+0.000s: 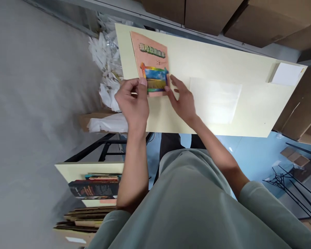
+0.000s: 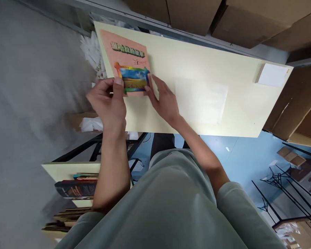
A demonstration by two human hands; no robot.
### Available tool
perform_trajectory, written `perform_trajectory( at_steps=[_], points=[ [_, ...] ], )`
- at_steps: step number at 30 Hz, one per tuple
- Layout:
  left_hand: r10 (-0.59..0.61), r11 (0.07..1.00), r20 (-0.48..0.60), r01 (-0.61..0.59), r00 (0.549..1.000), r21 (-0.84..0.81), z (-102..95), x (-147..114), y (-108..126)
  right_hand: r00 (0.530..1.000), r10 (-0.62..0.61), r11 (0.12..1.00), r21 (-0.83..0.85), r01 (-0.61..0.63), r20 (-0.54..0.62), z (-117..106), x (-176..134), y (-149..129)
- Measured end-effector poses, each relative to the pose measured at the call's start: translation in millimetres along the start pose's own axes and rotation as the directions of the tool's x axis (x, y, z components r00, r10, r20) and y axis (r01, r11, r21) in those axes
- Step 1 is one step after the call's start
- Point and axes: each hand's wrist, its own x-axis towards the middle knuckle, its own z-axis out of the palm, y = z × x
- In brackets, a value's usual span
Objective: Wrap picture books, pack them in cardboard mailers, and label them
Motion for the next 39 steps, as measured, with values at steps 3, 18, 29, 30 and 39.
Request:
perform_trajectory(
  at_steps=[3,18,29,30,39],
  points=[
    [0.002,0.999,0.1,0.003,0.995,-0.051,13.9,-52.7,22.2,0.992,0.117,0.979,0.173,-0.107,-0.051,-50.3,-37.6,5.7],
    [-0.212,0.908,0.286,0.08,0.934,0.411,125.0,-122.5,-5.2,0.919,0.343,0.882,-0.269,-0.387,-0.196,-125.0,-91.8,77.2],
    [-0.111,0.902,0.253,-0.01,0.961,0.432,124.2,-120.9,4.7,0.8,0.288,0.783,-0.351,-0.513,-0.526,-199.5,-123.0,121.8],
    [-0.095,0.915,0.238,-0.01,0.967,0.403,127.4,-121.2,3.4,0.797,0.297,0.796,-0.325,-0.511,-0.525,-200.0,-121.4,126.6],
    [-0.076,0.944,0.191,0.008,0.979,0.331,141.1,-128.8,-6.3,0.845,0.264,0.911,-0.169,-0.377,-0.464,-197.7,-114.8,104.7]
  ],
)
